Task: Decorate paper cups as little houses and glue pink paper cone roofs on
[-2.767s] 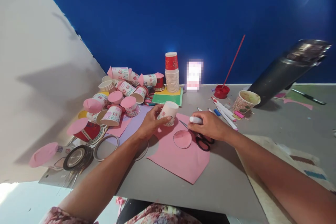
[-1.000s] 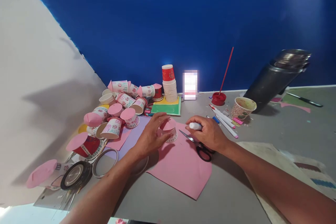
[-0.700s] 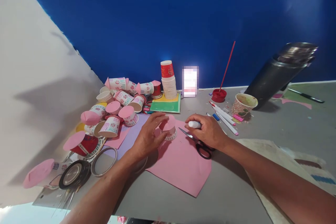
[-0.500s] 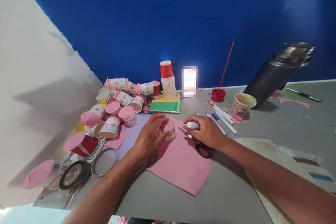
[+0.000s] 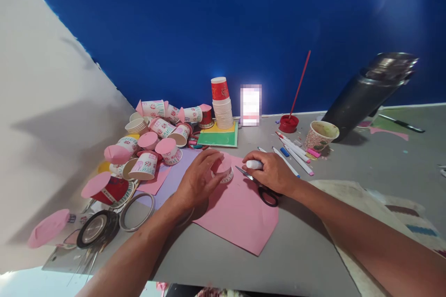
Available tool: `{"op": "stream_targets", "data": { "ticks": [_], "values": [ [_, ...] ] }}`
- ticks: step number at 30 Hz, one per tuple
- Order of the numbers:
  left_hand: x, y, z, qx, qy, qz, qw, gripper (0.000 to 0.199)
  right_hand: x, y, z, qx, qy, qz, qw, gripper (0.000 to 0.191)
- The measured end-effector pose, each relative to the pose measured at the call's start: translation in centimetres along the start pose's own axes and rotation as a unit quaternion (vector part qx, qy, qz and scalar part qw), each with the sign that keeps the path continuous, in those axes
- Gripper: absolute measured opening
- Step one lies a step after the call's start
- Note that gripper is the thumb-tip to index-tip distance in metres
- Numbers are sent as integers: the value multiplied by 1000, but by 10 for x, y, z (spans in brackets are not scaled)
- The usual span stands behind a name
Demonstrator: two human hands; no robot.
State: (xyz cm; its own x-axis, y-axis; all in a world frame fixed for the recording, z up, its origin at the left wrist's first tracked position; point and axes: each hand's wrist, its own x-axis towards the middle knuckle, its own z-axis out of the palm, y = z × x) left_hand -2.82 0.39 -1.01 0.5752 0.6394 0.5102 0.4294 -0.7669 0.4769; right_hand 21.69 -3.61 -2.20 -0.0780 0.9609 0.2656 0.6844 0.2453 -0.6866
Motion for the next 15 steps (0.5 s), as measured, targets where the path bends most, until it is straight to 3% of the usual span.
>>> {"op": "stream_targets", "data": {
  "ticks": [2, 4, 7, 9, 11, 15],
  "values": [
    [2, 6, -3, -37, 4, -39, 999, 43, -1, 2, 0, -1, 2, -3, 1000, 12],
    [4, 10, -6, -95, 43, -123, 987, 37, -1, 2, -1, 6, 2, -8, 1000, 14],
    [8, 8, -8, -213, 101, -306, 922, 30, 0, -2, -4, 35, 0, 7, 999, 20],
    [10, 2, -7, -294, 86, -390, 868, 29, 3, -7, -8, 59, 0, 32, 998, 24],
    [11, -4, -5, -340, 70, -424, 837, 34, 8, -13, -12, 76, -11, 60, 995, 24],
    [12, -7, -6, -355, 65, -434, 825, 40, 25, -20, -16, 116, -81, 143, 980, 25]
  ]
}}
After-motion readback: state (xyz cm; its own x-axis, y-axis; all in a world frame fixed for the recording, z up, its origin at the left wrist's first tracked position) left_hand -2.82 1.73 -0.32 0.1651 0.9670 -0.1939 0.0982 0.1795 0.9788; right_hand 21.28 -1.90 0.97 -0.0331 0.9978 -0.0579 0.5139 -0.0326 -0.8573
